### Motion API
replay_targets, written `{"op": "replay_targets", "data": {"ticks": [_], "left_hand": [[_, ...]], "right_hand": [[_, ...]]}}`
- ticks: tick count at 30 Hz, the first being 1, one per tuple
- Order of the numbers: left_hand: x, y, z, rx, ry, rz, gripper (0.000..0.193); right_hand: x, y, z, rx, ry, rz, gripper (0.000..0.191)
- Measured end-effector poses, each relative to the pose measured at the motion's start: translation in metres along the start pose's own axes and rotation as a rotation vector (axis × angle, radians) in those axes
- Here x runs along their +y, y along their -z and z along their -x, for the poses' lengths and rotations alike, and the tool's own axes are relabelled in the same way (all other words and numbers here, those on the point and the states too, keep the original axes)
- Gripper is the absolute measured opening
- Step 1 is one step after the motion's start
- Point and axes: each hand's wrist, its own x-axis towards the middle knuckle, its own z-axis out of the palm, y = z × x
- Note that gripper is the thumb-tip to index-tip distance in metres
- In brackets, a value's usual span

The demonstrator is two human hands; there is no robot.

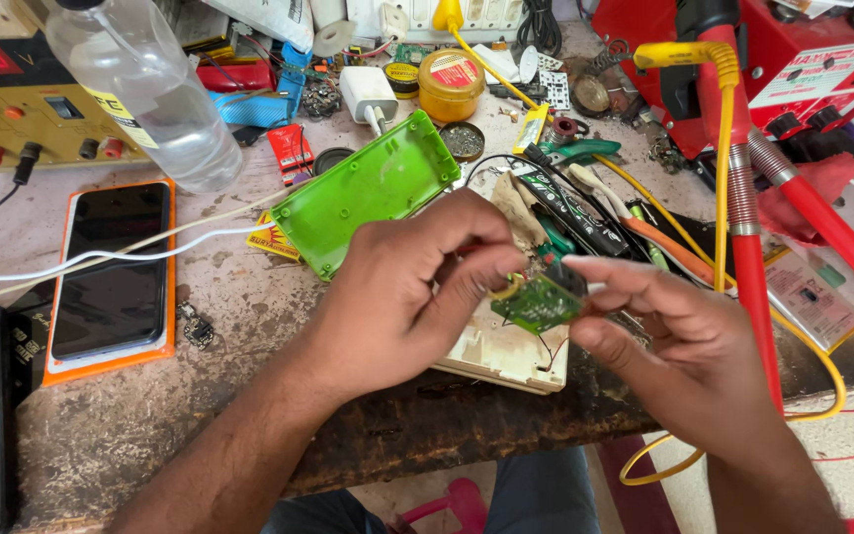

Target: The person disassembles a white plastic LED light fixture, removes the internal circuit board and battery, and uses a soldering iron and screwdriver to work on the components. They then reassemble the fixture and connect it to a power supply for testing.

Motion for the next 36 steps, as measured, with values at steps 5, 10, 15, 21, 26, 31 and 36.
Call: {"op": "replay_targets", "data": {"ticks": [5, 10, 15, 21, 26, 31, 36], "left_hand": [[-0.009, -0.004, 0.000, 0.111, 0.106, 0.182, 0.009], [-0.014, -0.005, -0.001, 0.180, 0.099, 0.183, 0.009], [-0.014, -0.005, -0.001, 0.171, 0.182, 0.133, 0.010], [-0.014, -0.008, -0.003, 0.176, 0.302, 0.234, 0.011], [-0.016, -0.011, -0.003, 0.186, 0.339, 0.241, 0.011], [-0.017, -0.011, -0.002, 0.156, 0.305, 0.275, 0.010], [-0.018, -0.008, -0.002, 0.129, 0.254, 0.317, 0.010]], "right_hand": [[0.004, 0.000, -0.007, 0.007, -0.087, -0.140, 0.043], [0.008, -0.009, -0.019, -0.004, -0.027, 0.036, 0.045], [0.009, -0.016, -0.030, 0.069, -0.057, -0.166, 0.052], [0.005, -0.020, -0.031, -0.011, -0.062, -0.325, 0.066], [0.001, -0.022, -0.028, -0.029, 0.093, -0.245, 0.082], [0.004, -0.019, -0.031, 0.045, -0.064, -0.059, 0.072], [0.009, -0.012, -0.030, 0.026, 0.041, -0.070, 0.069]]}}
